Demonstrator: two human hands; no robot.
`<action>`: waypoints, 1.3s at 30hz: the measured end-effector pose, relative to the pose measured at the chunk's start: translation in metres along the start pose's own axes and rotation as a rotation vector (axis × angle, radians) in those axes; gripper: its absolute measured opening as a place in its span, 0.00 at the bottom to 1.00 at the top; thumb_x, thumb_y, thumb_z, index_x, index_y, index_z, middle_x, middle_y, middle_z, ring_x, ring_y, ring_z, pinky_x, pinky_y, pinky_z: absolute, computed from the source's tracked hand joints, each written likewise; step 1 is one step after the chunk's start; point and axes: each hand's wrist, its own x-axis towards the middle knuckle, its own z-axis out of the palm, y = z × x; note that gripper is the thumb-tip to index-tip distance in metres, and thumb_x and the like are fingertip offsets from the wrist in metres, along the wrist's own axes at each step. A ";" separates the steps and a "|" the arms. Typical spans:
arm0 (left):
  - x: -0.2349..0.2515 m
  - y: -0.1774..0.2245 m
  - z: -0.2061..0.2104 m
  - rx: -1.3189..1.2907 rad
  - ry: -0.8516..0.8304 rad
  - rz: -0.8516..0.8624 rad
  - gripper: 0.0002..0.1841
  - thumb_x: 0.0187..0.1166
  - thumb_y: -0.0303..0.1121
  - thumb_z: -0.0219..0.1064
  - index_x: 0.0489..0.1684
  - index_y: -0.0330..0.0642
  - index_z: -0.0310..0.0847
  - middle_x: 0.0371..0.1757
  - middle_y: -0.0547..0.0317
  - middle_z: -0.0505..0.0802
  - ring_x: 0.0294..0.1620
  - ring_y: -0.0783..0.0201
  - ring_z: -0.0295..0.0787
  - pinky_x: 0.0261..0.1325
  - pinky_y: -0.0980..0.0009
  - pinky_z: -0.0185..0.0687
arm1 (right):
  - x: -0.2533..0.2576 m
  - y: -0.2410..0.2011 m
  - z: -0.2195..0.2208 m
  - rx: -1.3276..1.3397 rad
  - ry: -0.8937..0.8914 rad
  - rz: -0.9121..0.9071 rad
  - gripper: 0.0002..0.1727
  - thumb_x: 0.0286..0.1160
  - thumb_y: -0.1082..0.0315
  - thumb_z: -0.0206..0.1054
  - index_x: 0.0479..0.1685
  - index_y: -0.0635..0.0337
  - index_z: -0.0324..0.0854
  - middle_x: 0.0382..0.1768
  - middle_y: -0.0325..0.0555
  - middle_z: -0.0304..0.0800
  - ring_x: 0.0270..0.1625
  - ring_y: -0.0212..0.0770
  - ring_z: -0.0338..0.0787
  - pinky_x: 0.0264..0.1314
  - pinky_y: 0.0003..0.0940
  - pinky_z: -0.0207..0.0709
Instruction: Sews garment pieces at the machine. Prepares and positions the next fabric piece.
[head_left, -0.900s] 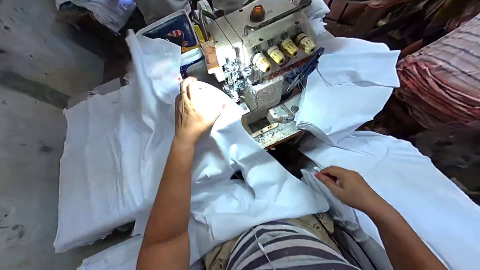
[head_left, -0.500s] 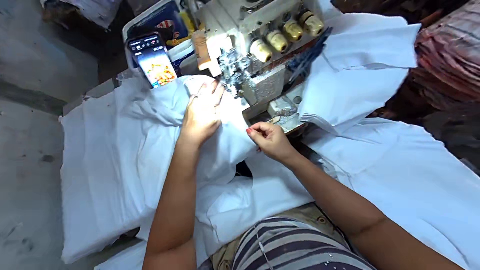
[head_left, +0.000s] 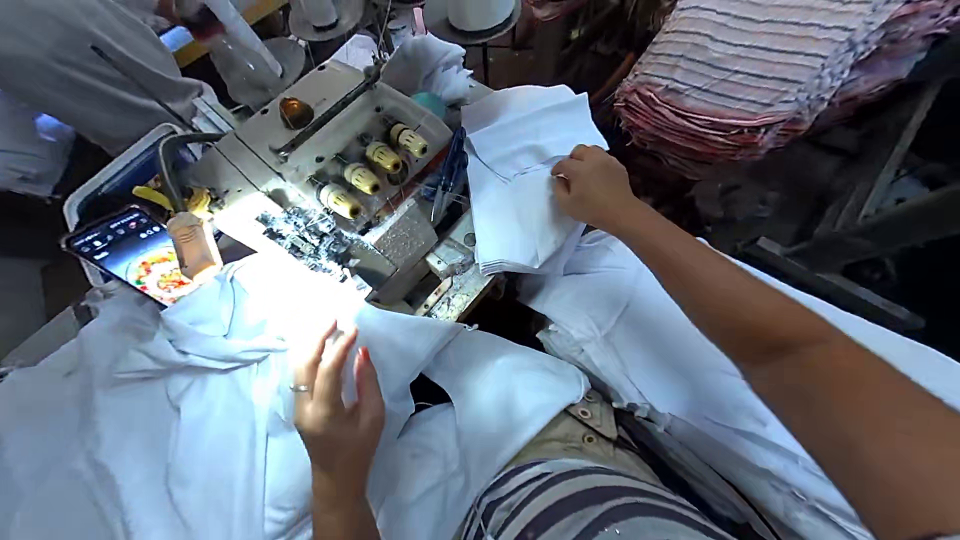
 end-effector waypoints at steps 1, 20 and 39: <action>-0.005 0.007 0.001 -0.040 -0.002 0.002 0.13 0.82 0.29 0.63 0.53 0.26 0.87 0.60 0.30 0.89 0.70 0.56 0.84 0.73 0.72 0.76 | 0.011 0.006 0.004 -0.047 -0.038 -0.043 0.21 0.82 0.67 0.61 0.68 0.71 0.82 0.64 0.76 0.81 0.70 0.77 0.79 0.65 0.76 0.69; 0.088 0.109 0.194 -0.014 -0.656 -0.070 0.24 0.73 0.42 0.77 0.52 0.24 0.85 0.58 0.26 0.86 0.63 0.29 0.82 0.60 0.35 0.78 | -0.148 -0.036 0.063 1.129 0.311 0.390 0.10 0.84 0.72 0.56 0.44 0.67 0.83 0.25 0.31 0.86 0.28 0.24 0.86 0.38 0.24 0.86; 0.096 0.091 0.136 -0.432 -0.488 0.354 0.10 0.83 0.29 0.65 0.51 0.36 0.91 0.44 0.51 0.95 0.48 0.58 0.93 0.56 0.60 0.87 | 0.125 -0.027 -0.096 0.485 0.062 0.098 0.16 0.87 0.66 0.57 0.61 0.69 0.80 0.50 0.55 0.86 0.49 0.40 0.86 0.57 0.44 0.81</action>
